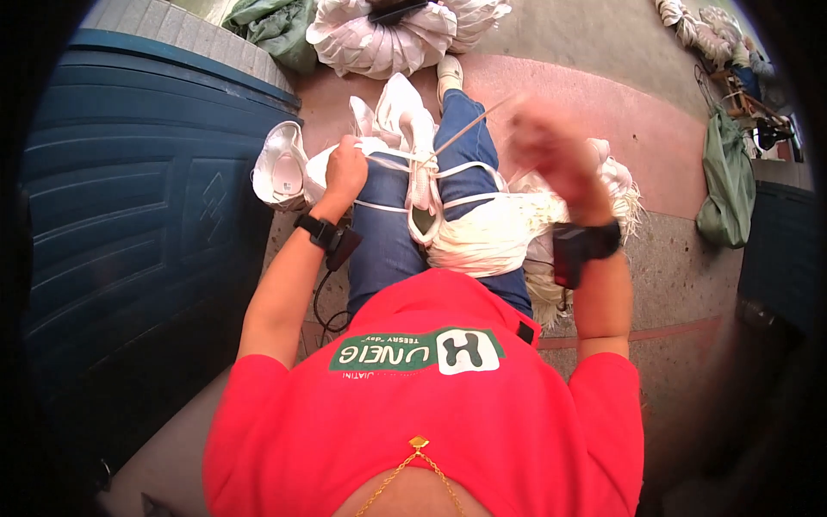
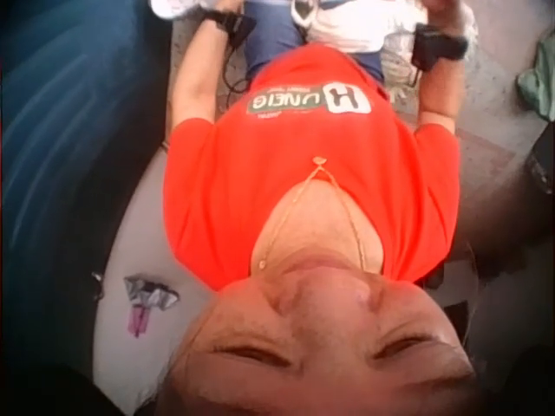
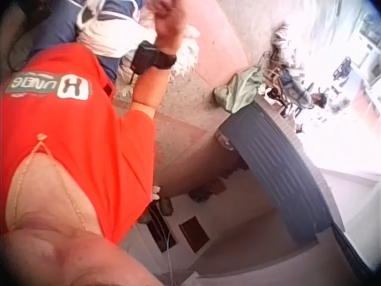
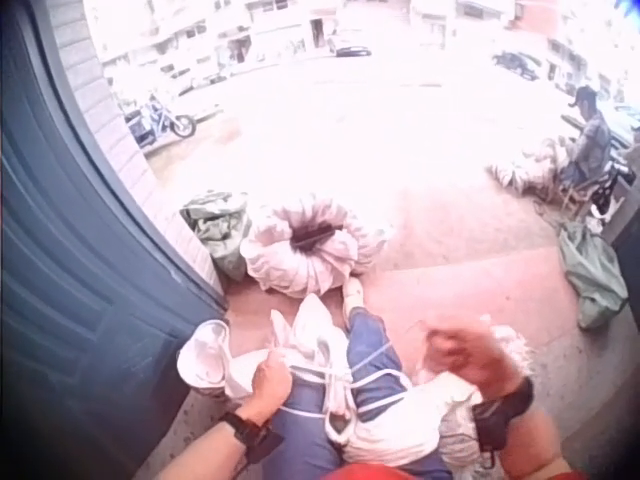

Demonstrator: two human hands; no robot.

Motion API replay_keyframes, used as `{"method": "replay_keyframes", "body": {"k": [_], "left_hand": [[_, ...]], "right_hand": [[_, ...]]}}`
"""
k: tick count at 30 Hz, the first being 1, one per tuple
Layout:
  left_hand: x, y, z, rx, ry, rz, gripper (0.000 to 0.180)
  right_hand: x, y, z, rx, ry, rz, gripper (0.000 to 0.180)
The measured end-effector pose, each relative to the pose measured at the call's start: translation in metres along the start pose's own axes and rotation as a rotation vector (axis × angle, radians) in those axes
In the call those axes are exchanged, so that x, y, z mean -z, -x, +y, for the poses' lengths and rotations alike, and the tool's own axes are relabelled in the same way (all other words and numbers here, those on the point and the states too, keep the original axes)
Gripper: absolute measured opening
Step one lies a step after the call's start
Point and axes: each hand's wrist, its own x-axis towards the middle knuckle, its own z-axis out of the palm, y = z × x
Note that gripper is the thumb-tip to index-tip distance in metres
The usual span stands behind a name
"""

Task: Manually tying or lacing shoe components in a workshop environment.

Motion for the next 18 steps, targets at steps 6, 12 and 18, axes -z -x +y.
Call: {"method": "replay_keyframes", "body": {"k": [6, 12, 18], "left_hand": [[-0.035, 0.010, 0.030, -0.014, 0.049, -0.250, 0.017], [-0.033, 0.009, 0.014, -0.049, 0.219, -0.310, 0.019], [-0.029, -0.002, 0.018, -0.007, 0.473, -0.435, 0.022]], "right_hand": [[-0.022, 0.049, -0.102, 0.666, -0.361, -0.493, 0.021], [-0.028, 0.066, -0.108, 0.760, -0.475, -0.509, 0.011], [-0.018, 0.063, -0.109, 0.855, -0.461, -0.566, 0.013]]}}
